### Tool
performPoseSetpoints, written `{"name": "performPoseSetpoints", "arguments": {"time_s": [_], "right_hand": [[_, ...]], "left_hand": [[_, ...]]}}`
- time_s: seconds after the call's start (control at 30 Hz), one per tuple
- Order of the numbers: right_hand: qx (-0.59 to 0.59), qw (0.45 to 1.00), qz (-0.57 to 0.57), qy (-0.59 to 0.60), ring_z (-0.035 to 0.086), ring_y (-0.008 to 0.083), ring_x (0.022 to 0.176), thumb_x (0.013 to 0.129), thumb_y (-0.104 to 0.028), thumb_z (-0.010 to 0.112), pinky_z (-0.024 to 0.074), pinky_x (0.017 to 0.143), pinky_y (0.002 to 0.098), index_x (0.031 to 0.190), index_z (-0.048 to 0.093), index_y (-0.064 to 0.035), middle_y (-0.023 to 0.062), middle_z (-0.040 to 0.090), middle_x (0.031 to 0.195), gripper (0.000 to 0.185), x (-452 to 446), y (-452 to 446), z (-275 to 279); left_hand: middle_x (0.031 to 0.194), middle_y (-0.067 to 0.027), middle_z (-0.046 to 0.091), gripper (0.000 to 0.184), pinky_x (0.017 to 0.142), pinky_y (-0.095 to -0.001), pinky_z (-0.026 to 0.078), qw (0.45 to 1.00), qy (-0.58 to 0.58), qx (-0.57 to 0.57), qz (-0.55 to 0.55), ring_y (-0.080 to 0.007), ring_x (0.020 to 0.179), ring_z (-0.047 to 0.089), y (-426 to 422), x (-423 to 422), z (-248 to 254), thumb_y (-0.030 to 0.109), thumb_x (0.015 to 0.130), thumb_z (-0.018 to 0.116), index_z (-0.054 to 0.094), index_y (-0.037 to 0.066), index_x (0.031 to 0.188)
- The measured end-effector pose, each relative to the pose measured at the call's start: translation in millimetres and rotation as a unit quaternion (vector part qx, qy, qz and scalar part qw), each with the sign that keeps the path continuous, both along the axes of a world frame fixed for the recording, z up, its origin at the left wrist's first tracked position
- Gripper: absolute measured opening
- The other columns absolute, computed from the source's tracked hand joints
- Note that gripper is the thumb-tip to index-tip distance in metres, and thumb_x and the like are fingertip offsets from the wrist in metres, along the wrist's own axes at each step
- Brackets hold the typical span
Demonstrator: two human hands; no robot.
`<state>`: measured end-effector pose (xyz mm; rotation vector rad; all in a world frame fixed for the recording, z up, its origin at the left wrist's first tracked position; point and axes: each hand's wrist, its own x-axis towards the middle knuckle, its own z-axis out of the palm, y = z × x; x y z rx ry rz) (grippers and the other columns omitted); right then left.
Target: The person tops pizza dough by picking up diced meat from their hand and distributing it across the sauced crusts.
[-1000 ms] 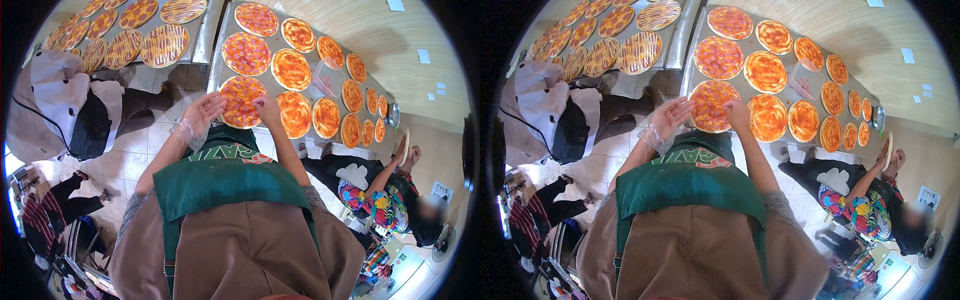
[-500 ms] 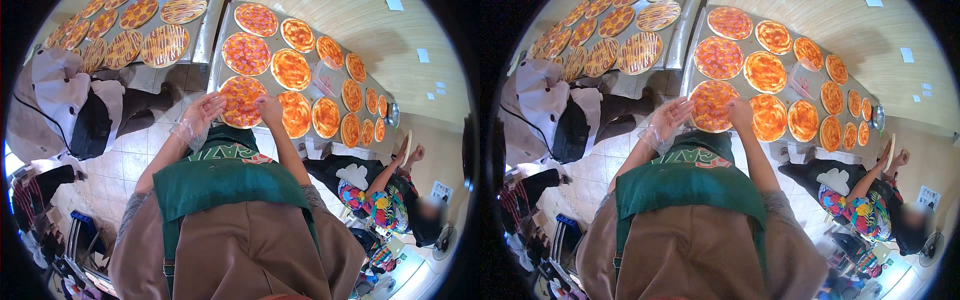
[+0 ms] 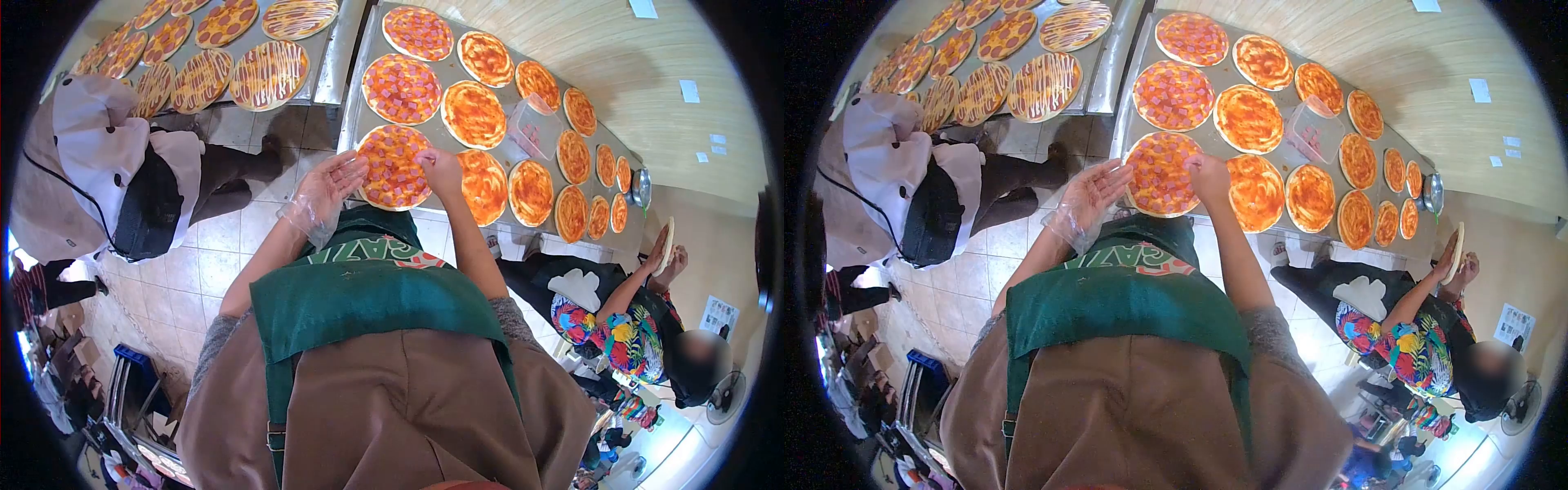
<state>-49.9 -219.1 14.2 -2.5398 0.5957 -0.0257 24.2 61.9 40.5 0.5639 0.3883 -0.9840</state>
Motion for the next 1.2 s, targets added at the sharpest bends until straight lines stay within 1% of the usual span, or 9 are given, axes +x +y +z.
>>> {"name": "performPoseSetpoints", "arguments": {"time_s": [0.13, 0.23, 0.43, 0.53, 0.7, 0.9, 1.0, 1.1, 1.2], "right_hand": [[0.010, 0.999, 0.015, 0.046, 0.066, 0.0319, 0.091, 0.082, -0.020, 0.067, 0.0536, 0.082, 0.0425, 0.086, 0.075, -0.0104, 0.0116, 0.073, 0.089, 0.013, 13.5, 1.8, 1.0], [-0.144, 0.978, 0.103, 0.106, 0.066, 0.0339, 0.091, 0.082, -0.020, 0.067, 0.0538, 0.083, 0.0437, 0.080, 0.074, -0.0103, 0.0126, 0.072, 0.088, 0.012, 25.3, 3.2, 3.4], [-0.229, 0.956, 0.151, 0.102, 0.062, 0.0325, 0.092, 0.077, -0.014, 0.069, 0.0513, 0.082, 0.0436, 0.080, 0.073, -0.0110, 0.0104, 0.071, 0.088, 0.006, 41.8, 5.2, 2.2], [-0.203, 0.973, 0.109, 0.026, 0.062, 0.0323, 0.091, 0.077, -0.014, 0.071, 0.0503, 0.083, 0.0432, 0.081, 0.072, -0.0097, 0.0102, 0.070, 0.087, 0.006, 36.0, 19.9, 25.7], [0.059, 0.971, 0.164, -0.165, 0.061, 0.0339, 0.089, 0.080, -0.016, 0.073, 0.0491, 0.083, 0.0445, 0.088, 0.072, -0.0080, 0.0115, 0.067, 0.087, 0.011, 33.1, 80.6, 60.0], [0.018, 0.946, 0.252, -0.202, 0.058, 0.0298, 0.089, 0.076, -0.017, 0.076, 0.0490, 0.082, 0.0441, 0.083, 0.072, -0.0101, 0.0070, 0.066, 0.088, 0.010, 35.3, 126.0, 92.1], [-0.007, 0.951, 0.265, -0.159, 0.058, 0.0282, 0.093, 0.074, -0.016, 0.078, 0.0485, 0.081, 0.0412, 0.086, 0.073, -0.0117, 0.0057, 0.066, 0.094, 0.013, 34.4, 119.6, 81.5], [0.033, 0.951, 0.253, -0.172, 0.058, 0.0281, 0.091, 0.077, -0.016, 0.076, 0.0488, 0.083, 0.0416, 0.081, 0.072, -0.0096, 0.0065, 0.066, 0.087, 0.008, 32.2, 119.3, 79.2], [0.123, 0.966, 0.179, -0.140, 0.063, 0.0274, 0.084, 0.081, -0.016, 0.074, 0.0509, 0.079, 0.0391, 0.085, 0.074, -0.0081, 0.0082, 0.069, 0.084, 0.009, 28.8, 102.5, 78.8]], "left_hand": [[0.132, -0.0210, 0.060, 0.044, 0.102, -0.0346, 0.052, 1.000, -0.004, -0.002, -0.003, -0.0264, 0.123, 0.060, -1.1, -0.6, 2.1, 0.024, 0.103, 0.048, 0.049, -0.005, 0.136], [0.133, -0.0212, 0.060, 0.045, 0.103, -0.0348, 0.052, 1.000, -0.005, -0.010, 0.001, -0.0266, 0.123, 0.060, -0.7, 0.2, 1.4, 0.025, 0.103, 0.048, 0.049, -0.005, 0.136], [0.139, -0.0225, 0.055, 0.051, 0.107, -0.0362, 0.048, 1.000, -0.014, -0.018, -0.001, -0.0287, 0.128, 0.056, 3.8, -0.7, -0.9, 0.031, 0.105, 0.042, 0.045, -0.005, 0.140], [0.143, -0.0228, 0.051, 0.059, 0.110, -0.0370, 0.043, 0.999, -0.010, -0.052, 0.003, -0.0293, 0.133, 0.052, 6.3, -0.4, 1.8, 0.040, 0.106, 0.038, 0.041, -0.005, 0.144], [0.142, -0.0202, 0.053, 0.070, 0.111, -0.0378, 0.040, 0.996, -0.017, -0.090, 0.004, -0.0274, 0.131, 0.052, 4.5, 2.7, 8.8, 0.053, 0.104, 0.035, 0.041, -0.004, 0.145], [0.131, -0.0135, 0.059, 0.076, 0.110, -0.0388, 0.041, 0.989, -0.032, -0.144, -0.014, -0.0225, 0.121, 0.058, -3.1, 2.3, -6.1, 0.060, 0.103, 0.032, 0.043, -0.003, 0.144], [0.133, -0.0137, 0.059, 0.078, 0.110, -0.0388, 0.041, 0.988, -0.036, -0.150, -0.025, -0.0230, 0.122, 0.058, -6.9, 2.6, -6.4, 0.062, 0.102, 0.031, 0.043, -0.003, 0.144], [0.133, -0.0115, 0.058, 0.078, 0.106, -0.0339, 0.043, 0.994, -0.036, -0.099, -0.038, -0.0185, 0.118, 0.057, -8.0, 2.1, 3.8, 0.062, 0.103, 0.022, 0.043, -0.001, 0.145], [0.137, -0.0139, 0.056, 0.078, 0.107, -0.0343, 0.042, 0.993, -0.026, -0.107, -0.037, -0.0206, 0.123, 0.055, -8.5, 1.4, -6.7, 0.062, 0.103, 0.022, 0.042, -0.001, 0.146]]}}
